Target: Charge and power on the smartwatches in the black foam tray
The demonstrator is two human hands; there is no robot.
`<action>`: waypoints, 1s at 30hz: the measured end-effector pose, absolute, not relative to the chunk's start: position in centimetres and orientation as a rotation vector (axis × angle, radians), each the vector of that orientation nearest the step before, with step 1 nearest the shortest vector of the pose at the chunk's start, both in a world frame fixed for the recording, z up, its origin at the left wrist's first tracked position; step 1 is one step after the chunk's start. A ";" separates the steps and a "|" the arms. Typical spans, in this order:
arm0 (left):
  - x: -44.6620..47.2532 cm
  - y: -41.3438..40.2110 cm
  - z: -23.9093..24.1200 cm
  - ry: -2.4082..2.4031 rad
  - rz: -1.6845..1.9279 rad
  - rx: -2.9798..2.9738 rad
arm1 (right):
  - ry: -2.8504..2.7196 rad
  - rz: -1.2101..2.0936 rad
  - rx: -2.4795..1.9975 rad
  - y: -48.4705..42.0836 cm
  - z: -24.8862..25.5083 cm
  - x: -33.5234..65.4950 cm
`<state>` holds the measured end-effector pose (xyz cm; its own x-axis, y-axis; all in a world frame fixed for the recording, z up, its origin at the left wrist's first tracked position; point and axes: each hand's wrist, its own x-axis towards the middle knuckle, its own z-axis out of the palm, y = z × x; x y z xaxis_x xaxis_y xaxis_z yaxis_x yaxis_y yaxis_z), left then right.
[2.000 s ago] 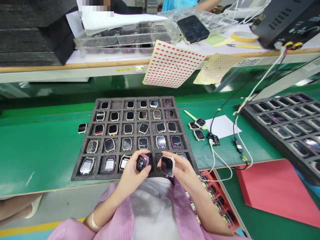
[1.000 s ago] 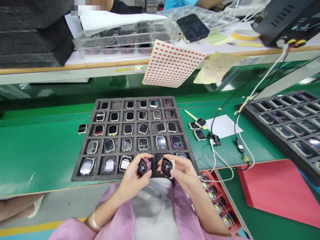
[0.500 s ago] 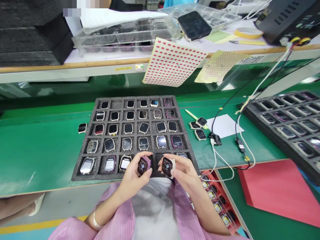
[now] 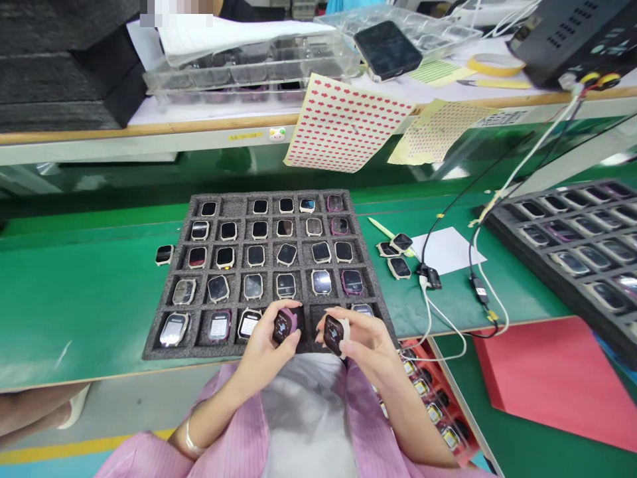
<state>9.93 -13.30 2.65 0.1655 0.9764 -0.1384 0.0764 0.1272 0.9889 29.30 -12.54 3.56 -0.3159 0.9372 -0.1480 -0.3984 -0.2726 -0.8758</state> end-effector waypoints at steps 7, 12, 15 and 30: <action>9.8 -13.6 3.3 1.197 0.958 1.245 | -0.974 1.775 -0.843 -12.7 4.2 29.4; 10.0 -13.4 2.7 1.097 0.896 1.058 | -0.915 1.870 -0.920 -12.5 4.3 29.4; 9.8 -13.2 2.5 1.003 0.931 0.991 | -0.888 1.908 -0.901 -12.4 3.7 29.7; 9.1 -13.2 2.6 0.910 0.922 0.914 | -0.961 1.783 -0.936 -12.7 2.8 29.6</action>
